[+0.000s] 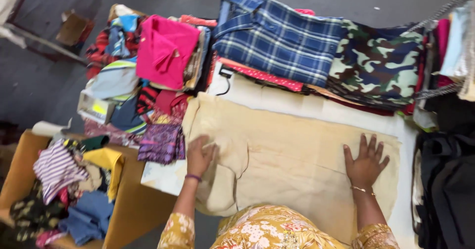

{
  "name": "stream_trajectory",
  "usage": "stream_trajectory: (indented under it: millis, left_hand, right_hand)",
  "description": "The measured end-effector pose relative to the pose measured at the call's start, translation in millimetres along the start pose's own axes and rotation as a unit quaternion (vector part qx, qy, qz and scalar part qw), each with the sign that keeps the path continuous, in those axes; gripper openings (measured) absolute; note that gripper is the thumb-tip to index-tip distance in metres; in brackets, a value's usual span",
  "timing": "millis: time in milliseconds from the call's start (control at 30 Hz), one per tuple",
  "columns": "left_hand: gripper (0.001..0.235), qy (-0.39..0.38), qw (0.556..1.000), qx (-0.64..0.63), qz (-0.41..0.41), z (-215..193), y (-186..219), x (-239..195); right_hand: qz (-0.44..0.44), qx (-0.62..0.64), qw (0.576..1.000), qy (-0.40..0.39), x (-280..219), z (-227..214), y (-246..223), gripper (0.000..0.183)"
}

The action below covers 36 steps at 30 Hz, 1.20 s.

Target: Folding various garments including a scarf, trousers, and shirts on a workspace table.

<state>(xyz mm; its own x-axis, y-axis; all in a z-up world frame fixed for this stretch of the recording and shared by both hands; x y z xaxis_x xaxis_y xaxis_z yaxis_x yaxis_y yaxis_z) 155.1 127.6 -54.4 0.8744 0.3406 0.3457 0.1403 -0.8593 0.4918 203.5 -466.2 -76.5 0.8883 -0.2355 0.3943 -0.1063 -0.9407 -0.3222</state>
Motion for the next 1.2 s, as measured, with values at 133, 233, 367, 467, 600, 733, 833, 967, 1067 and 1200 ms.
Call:
stream_trajectory:
  millis: [133, 233, 367, 467, 600, 733, 833, 967, 1067, 1200]
  left_hand:
    - [0.065, -0.171, 0.981, 0.041, -0.081, -41, 38, -57]
    - [0.06, -0.167, 0.98, 0.06, -0.087, -17, -9, -110]
    - [0.067, 0.068, 0.995, 0.024, -0.067, -49, -13, -100]
    - [0.084, 0.085, 0.963, 0.012, -0.256, -60, -54, -83]
    - [0.036, -0.011, 0.953, 0.14, -0.27, -61, -77, -78]
    - [0.015, 0.091, 0.979, 0.129, -0.126, -103, -19, -57]
    - [0.022, 0.058, 0.992, 0.028, -0.107, -122, 73, -45]
    - [0.014, -0.154, 0.926, -0.306, 0.161, -125, 247, -63]
    - [0.026, -0.174, 0.872, -0.4, 0.22, -131, 278, -62]
    - [0.058, -0.111, 0.926, -0.36, -0.004, -43, 145, -10]
  right_hand:
    - [-0.002, 0.004, 1.0, 0.001, -3, 7, 6, 0.076]
    - [0.018, 0.019, 1.0, -0.016, -1, 9, 7, 0.077]
    - [0.075, 0.057, 0.993, -0.069, -1, 23, 15, 0.077]
    - [0.091, 0.079, 0.99, -0.079, -8, 15, -2, 0.077]
    - [0.031, 0.101, 0.994, -0.031, -17, -9, -36, 0.073]
    - [-0.067, 0.176, 0.981, -0.04, -34, -13, -70, 0.052]
    - [-0.06, 0.275, 0.941, -0.188, -48, -32, -138, 0.054]
    - [-0.063, 0.439, 0.826, -0.349, -80, -76, -242, 0.081]
    - [-0.177, 0.482, 0.774, -0.37, -90, -86, -256, 0.054]
    - [-0.242, 0.507, 0.745, -0.36, -76, -126, -251, 0.032]
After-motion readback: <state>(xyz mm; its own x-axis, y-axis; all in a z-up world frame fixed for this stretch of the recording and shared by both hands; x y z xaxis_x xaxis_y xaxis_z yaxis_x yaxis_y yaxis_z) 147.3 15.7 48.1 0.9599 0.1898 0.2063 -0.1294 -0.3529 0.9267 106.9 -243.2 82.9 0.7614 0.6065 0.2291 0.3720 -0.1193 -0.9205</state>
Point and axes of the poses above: each hand's wrist, its own x-axis towards the middle knuckle, its own z-axis out of the palm, y = z × x, the point moved 10 cm from there along x, towards the middle knuckle, and after that the axes turned 11 degrees about y, right-handed, at the moved point
